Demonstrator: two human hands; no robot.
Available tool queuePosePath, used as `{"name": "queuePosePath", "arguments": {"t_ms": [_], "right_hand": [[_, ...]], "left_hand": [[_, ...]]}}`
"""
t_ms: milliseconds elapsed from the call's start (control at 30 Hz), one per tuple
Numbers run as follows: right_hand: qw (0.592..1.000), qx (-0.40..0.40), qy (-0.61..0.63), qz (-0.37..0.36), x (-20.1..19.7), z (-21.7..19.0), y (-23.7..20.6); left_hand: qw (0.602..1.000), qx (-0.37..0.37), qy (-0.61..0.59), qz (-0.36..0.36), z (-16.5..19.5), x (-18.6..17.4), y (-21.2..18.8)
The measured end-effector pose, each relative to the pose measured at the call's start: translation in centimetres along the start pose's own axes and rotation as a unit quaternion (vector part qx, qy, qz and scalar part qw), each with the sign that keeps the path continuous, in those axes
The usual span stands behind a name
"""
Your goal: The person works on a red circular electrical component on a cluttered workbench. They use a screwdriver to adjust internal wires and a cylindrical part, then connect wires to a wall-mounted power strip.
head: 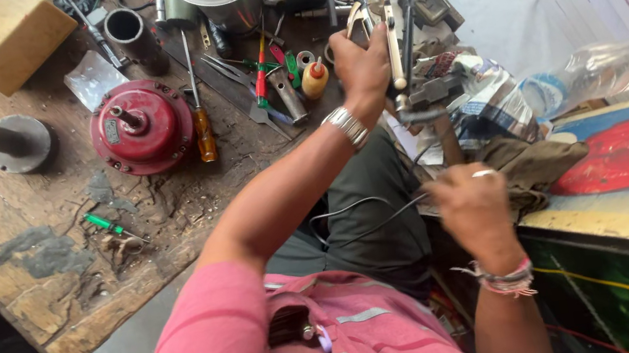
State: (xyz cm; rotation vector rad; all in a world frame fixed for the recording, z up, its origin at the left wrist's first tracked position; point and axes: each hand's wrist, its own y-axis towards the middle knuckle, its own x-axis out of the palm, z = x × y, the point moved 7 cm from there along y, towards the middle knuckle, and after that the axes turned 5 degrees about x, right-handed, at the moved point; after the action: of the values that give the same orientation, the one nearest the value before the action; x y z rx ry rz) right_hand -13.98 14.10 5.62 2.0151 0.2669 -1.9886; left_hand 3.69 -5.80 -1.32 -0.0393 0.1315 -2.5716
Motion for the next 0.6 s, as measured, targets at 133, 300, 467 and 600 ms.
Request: {"name": "queuePosePath", "arguments": {"t_ms": [133, 300, 467, 600], "right_hand": [[0.992, 0.112, 0.051, 0.017, -1.2, 5.3, -0.7], [0.993, 0.091, 0.073, -0.026, -1.3, 4.1, -0.1], [0.996, 0.028, 0.088, 0.005, -6.4, -1.8, 2.3], [0.955, -0.087, 0.283, 0.019, -6.5, -8.1, 6.3]], "left_hand": [[0.999, -0.02, 0.003, 0.038, -0.9, 2.0, 0.1], [0.997, -0.037, 0.037, -0.05, -4.5, 2.9, 0.3], [0.974, 0.05, 0.049, -0.217, -5.0, -0.2, -2.1], [0.951, 0.076, 0.024, -0.298, -5.1, -8.9, -6.6]]}}
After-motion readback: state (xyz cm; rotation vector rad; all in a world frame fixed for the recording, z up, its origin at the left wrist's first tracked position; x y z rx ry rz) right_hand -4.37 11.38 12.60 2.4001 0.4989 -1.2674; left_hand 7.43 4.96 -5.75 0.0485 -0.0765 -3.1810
